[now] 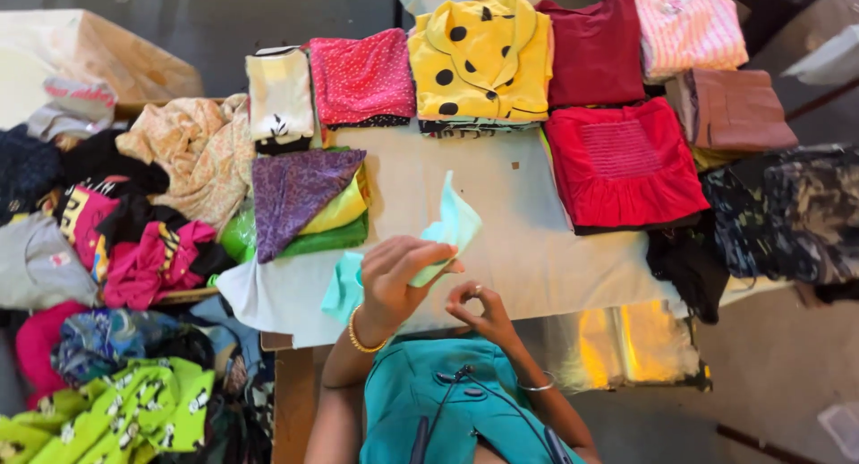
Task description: Fold and organize various items of clothing on a flat surface.
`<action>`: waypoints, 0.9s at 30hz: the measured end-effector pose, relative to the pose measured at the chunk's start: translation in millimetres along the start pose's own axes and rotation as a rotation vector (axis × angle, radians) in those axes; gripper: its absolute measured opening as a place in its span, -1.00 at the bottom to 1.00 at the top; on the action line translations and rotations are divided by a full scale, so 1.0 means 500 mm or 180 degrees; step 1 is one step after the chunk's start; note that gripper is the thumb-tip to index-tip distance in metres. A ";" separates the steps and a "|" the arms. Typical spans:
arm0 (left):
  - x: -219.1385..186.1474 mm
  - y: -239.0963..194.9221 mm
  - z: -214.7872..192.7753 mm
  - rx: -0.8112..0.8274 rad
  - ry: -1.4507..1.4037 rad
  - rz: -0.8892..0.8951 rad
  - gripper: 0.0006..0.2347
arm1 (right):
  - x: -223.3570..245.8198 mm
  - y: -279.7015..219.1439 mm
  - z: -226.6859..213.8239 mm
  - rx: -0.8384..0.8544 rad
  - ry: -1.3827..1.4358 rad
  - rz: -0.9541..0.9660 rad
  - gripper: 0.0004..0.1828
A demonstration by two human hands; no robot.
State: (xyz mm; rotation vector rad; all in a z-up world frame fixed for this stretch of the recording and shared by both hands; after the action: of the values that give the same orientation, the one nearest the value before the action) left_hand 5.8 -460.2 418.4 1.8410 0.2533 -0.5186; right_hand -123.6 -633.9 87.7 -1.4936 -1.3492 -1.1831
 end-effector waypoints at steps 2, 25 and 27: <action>-0.018 -0.011 0.017 0.0176 0.0156 -0.0477 -0.74 | 0.137 0.034 -0.049 0.0017 -0.0012 -0.0362 -0.44; -0.022 -0.102 0.005 -0.1009 0.0044 -0.1848 -0.79 | 0.103 0.004 -0.213 -0.1194 -0.0158 -0.1131 -0.36; -0.003 -0.091 0.022 -0.0132 -0.0026 -0.2173 -0.66 | 0.129 0.016 -0.215 -0.0864 -0.1111 -0.1336 -0.40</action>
State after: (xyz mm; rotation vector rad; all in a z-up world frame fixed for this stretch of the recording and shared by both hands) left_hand -17.0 -455.7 377.7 1.6846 0.8941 -0.9755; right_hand -129.7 -721.1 177.7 -1.7182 -1.8644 -1.4580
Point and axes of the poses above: each hand's wrist, its own y-axis towards the middle knuckle, its own z-axis out of the palm, x = y × z, the point moved 2 cm from there along y, towards the middle knuckle, and after that the axes turned 5 degrees about -y, right-handed, at the moved point
